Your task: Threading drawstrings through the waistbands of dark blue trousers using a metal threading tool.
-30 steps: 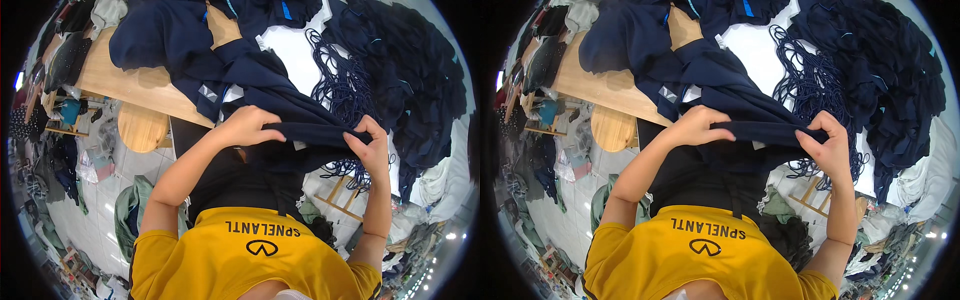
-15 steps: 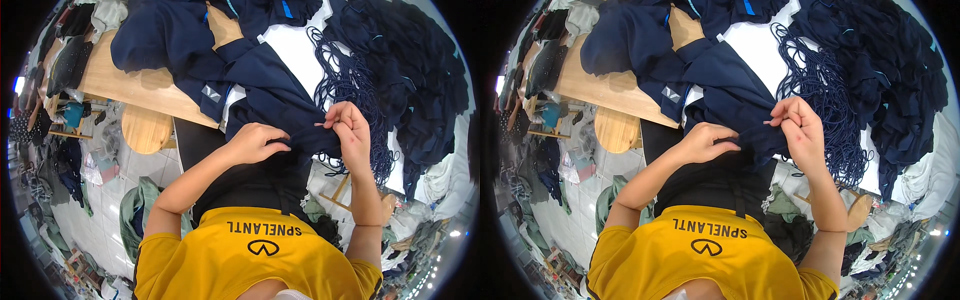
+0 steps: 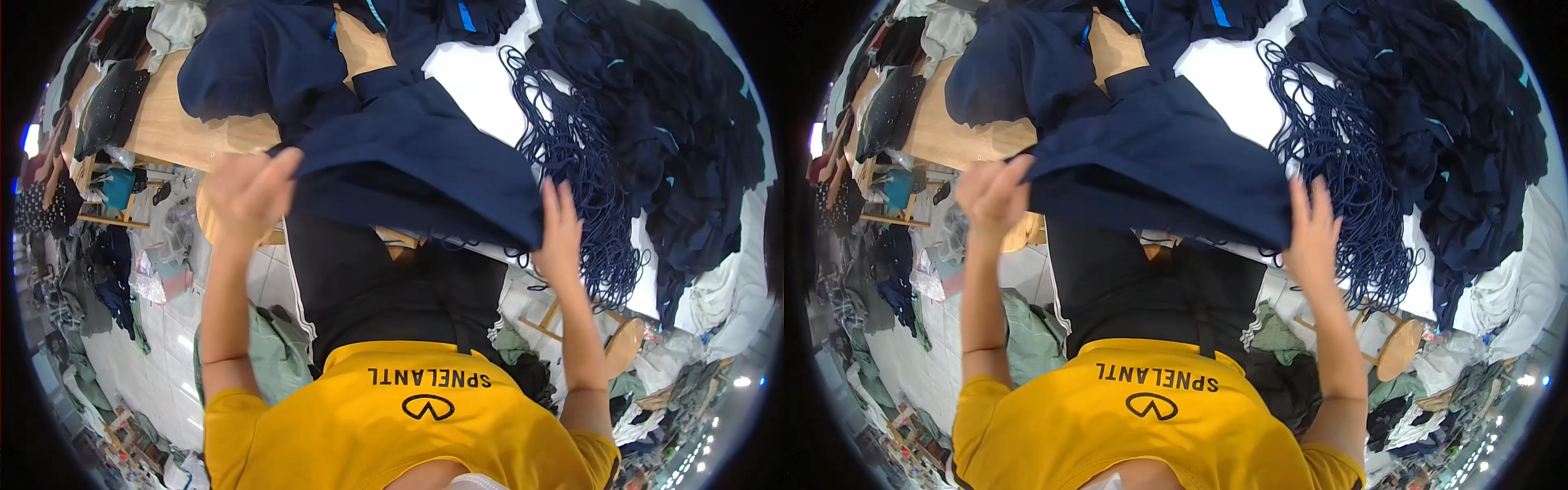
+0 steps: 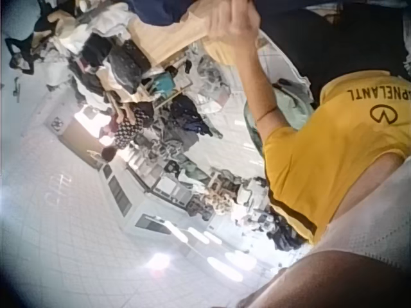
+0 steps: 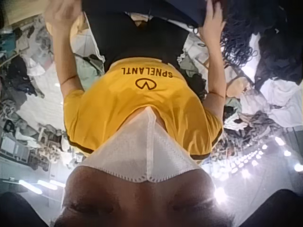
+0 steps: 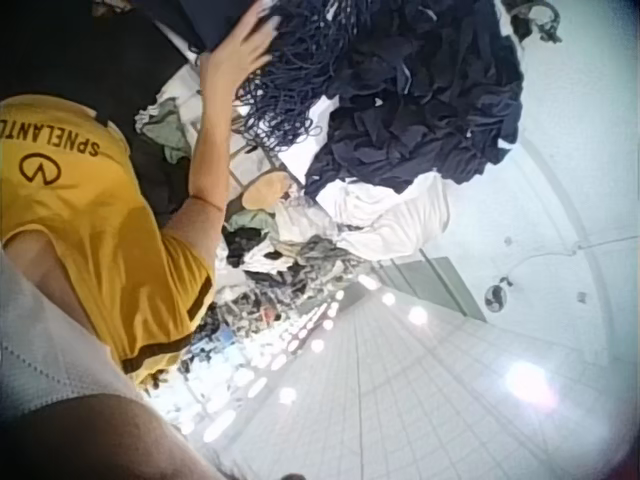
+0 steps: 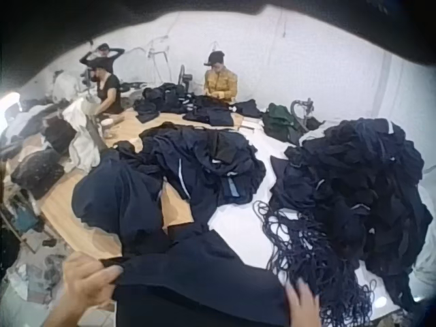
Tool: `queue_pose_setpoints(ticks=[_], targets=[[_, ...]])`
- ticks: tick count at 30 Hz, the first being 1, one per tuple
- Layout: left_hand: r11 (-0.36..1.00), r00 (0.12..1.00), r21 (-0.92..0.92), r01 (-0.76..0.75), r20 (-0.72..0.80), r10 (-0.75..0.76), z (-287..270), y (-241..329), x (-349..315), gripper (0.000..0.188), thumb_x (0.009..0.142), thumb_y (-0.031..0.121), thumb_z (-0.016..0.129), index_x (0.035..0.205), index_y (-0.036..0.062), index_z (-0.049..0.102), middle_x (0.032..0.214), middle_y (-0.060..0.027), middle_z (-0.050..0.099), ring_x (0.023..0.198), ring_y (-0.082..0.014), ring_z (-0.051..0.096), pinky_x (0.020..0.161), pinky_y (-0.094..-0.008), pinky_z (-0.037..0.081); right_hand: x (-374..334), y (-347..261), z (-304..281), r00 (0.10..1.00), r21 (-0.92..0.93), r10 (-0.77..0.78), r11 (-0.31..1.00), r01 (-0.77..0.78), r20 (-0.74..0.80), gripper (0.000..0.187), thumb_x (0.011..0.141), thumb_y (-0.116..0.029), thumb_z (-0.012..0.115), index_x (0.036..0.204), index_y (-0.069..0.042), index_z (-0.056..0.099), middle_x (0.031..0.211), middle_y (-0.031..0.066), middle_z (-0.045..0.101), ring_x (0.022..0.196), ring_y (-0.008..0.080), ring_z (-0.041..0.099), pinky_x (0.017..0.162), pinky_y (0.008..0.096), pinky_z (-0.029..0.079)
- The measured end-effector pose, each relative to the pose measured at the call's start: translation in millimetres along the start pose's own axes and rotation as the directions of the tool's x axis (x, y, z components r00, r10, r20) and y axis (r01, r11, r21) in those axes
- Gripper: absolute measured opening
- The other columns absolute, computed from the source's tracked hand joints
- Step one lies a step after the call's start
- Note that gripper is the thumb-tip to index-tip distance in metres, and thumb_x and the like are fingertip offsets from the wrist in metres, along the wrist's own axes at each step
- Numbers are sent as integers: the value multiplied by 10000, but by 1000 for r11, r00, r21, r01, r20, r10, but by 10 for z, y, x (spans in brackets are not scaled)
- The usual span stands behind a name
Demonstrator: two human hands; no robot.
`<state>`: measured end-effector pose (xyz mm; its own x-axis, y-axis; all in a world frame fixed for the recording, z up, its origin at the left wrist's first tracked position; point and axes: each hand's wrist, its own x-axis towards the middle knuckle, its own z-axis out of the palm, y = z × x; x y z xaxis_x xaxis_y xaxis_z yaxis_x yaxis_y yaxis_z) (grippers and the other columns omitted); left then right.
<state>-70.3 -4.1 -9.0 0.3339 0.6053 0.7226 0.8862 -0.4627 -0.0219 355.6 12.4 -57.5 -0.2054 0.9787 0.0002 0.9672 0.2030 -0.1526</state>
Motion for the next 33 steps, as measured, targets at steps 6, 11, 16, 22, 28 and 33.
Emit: queue_pose_setpoints(ticks=[6, 11, 16, 22, 28, 33], targets=[[948, 962, 221, -229, -98, 255, -178, -131, 895, 231, 624, 133, 676, 832, 216, 731, 742, 86, 618, 716, -124, 559, 801, -308, 327, -163, -912, -728, 883, 471, -355, 750, 465, -306, 1045, 691, -338, 835, 1477, -116, 183, 1502, 296, 184, 1387, 474, 212, 1086, 639, 111], [911, 895, -185, -368, -338, 292, 566, 888, 1115, 210, 614, 228, 668, 821, 266, 675, 845, 105, 615, 774, -102, 529, 775, -309, 346, 163, -1081, -1042, 933, 612, -204, 710, 349, -297, 764, 679, -136, 841, 1337, -18, 471, 1298, 206, 533, 1091, 304, 606, 832, 323, 511], [801, 926, -514, 306, -32, -375, 965, 1368, 539, 605, 626, 124, 826, 1190, 121, 607, 1150, -80, 523, 985, -279, 512, 793, -340, 452, 191, -671, -684, 998, 738, -6, 673, 48, -60, 219, 759, -38, 738, 968, 2, 685, 858, 99, 680, 737, 157, 628, 690, 236, 478], [546, 815, -609, 575, 368, -447, 934, 1238, 129, 454, 774, -6, 633, 1220, 58, 574, 1165, -156, 597, 1018, -307, 605, 839, -331, 494, 147, -443, -617, 994, 777, -104, 625, 77, -15, 138, 751, -16, 736, 727, 8, 602, 705, 33, 568, 680, 124, 532, 667, 235, 412], [-530, 525, -464, 710, 850, -41, 835, 1053, 272, 424, 866, 23, 537, 1288, -15, 533, 1237, -71, 580, 1124, -126, 526, 986, -235, 371, 161, -398, -729, 993, 791, -115, 606, 87, -21, 197, 708, 28, 710, 670, -8, 520, 836, 59, 550, 775, 142, 519, 728, 243, 395], [-134, 376, -353, 926, 840, 390, 600, 568, 391, 236, 886, 93, 664, 1066, -58, 658, 935, -47, 700, 834, -81, 606, 775, -228, 490, 88, -274, -764, 966, 849, -230, 527, 24, 116, 239, 638, 53, 572, 584, -28, 354, 905, 93, 586, 793, 157, 524, 750, 261, 403]])
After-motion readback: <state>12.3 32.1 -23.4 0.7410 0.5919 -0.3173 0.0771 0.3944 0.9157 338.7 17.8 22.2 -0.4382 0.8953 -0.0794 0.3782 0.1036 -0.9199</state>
